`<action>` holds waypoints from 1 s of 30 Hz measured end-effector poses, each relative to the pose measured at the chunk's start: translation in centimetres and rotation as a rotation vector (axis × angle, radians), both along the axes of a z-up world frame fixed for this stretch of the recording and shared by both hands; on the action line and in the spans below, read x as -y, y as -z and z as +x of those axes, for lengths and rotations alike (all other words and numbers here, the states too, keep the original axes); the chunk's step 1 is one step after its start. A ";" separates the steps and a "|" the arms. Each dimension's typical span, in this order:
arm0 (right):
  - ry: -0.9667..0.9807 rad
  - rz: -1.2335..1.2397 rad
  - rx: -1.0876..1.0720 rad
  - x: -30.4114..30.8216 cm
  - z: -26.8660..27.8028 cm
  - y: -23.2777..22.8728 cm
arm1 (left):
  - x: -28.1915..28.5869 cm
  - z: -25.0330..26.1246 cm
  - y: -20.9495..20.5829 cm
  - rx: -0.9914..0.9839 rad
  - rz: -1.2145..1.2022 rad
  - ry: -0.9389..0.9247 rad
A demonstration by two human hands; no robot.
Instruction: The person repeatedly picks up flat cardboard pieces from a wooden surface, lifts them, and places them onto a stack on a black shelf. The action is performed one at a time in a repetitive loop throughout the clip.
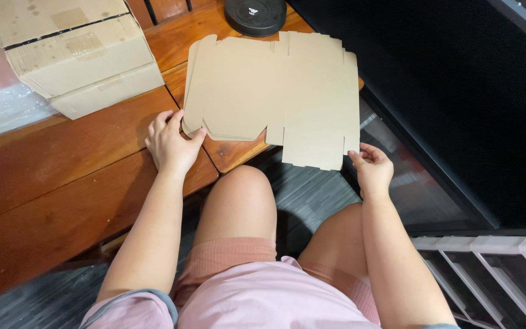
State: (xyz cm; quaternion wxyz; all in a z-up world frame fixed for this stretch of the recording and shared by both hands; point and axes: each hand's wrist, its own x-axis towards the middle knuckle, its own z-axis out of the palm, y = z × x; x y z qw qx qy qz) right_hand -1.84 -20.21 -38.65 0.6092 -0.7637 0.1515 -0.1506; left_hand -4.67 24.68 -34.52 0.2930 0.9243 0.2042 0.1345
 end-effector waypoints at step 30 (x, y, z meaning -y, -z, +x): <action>-0.023 0.445 0.053 0.0 0.1 -0.4 | -0.1 0.0 0.9 0.080 0.052 0.004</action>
